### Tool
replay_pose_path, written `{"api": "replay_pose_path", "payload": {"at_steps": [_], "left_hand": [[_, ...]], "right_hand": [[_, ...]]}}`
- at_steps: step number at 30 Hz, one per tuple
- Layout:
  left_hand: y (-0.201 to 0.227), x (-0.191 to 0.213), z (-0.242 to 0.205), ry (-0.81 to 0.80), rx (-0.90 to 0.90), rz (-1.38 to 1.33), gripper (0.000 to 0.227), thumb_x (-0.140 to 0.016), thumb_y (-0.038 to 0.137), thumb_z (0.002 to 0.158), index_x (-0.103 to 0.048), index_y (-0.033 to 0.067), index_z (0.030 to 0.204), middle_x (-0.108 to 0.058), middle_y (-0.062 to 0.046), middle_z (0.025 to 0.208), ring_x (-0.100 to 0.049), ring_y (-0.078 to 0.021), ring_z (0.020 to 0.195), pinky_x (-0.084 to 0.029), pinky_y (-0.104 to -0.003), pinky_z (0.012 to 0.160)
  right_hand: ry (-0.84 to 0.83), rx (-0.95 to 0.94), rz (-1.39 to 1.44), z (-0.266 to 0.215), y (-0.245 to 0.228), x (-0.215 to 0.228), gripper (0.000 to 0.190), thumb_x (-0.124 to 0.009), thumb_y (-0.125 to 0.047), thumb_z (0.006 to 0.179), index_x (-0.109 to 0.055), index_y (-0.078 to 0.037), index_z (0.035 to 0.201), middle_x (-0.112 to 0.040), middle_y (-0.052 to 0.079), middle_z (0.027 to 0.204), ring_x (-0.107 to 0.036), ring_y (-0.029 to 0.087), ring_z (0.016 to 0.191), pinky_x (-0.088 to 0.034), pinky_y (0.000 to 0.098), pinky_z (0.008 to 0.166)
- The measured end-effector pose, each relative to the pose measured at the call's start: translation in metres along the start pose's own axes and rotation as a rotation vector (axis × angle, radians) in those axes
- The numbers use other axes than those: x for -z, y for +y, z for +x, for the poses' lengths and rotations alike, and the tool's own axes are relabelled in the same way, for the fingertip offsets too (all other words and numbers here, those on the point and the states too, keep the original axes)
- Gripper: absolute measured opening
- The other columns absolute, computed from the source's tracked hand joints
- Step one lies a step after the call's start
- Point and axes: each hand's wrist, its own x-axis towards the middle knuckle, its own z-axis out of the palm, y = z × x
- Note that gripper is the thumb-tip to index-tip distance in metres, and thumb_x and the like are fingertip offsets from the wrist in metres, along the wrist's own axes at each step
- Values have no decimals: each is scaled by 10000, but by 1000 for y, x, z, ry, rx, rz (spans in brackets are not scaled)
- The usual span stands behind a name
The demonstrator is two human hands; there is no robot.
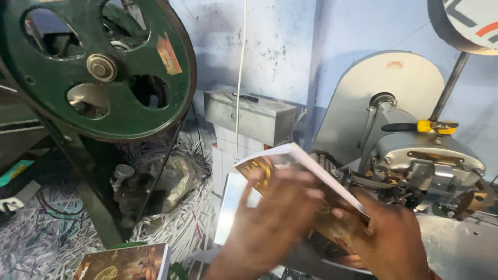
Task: The person repeatedly picks up booklets, places them into a binding machine, and removes them after processing. The person handles two different booklet designs and stacks the finished items on a nearby surface.
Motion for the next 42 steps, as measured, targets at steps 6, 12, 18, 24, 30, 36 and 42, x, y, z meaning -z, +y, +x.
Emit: {"api": "replay_pose_path", "payload": {"at_steps": [6,12,18,24,30,36,42], "left_hand": [[6,17,37,72,-154,-43,328,-590,220,1126,-617,45,1402,-625,-138,1469,-567,-299,1430,-405,-578,1224],[12,22,27,49,-201,-60,350,-646,232,1030,-651,42,1323,-660,-142,1316,-612,-298,1251,-428,-598,1129],[-24,24,22,-75,327,-960,318,-691,190,899,-711,41,1179,-766,-156,1112,-764,-246,939,-626,-381,755],[-65,21,-7,-476,780,-1109,191,-636,131,1011,-774,47,1112,-800,-118,760,-732,-208,658,-607,-314,639],[-49,12,-53,-52,475,-447,205,-720,122,841,-740,46,1030,-709,-91,699,-698,-229,581,-541,-356,523],[-82,43,-75,146,901,-824,168,-589,-16,911,-692,-27,1044,-753,-81,793,-752,-123,590,-577,-284,457],[-117,76,-68,352,983,-396,133,-620,-26,1040,-724,-17,958,-663,-66,709,-592,-114,572,-426,-278,504]], "right_hand": [[213,297,28,-8,6,7,422,-794,-265,750,-728,-140,1148,-752,202,833,-729,412,785,-578,487,676],[207,302,-37,-4,22,9,520,-794,-271,696,-736,-155,1200,-764,189,871,-739,384,819,-575,472,737],[-100,33,-63,-2,39,12,345,-773,-330,843,-785,-212,1167,-822,118,880,-799,233,820,-613,337,768],[-397,2,626,-2,51,9,439,-781,-148,873,-753,-50,1300,-793,118,1029,-728,185,910,-594,360,827],[-617,27,827,11,42,-10,551,-762,-144,796,-669,-43,1330,-833,114,1085,-723,178,982,-561,370,917],[-558,115,939,39,84,-24,685,-764,-200,803,-569,-48,1442,-761,142,1244,-704,233,1150,-527,388,998],[-493,-125,965,23,113,-80,539,-762,-245,846,-667,-28,1331,-771,155,1214,-720,232,1122,-549,386,970]]}}
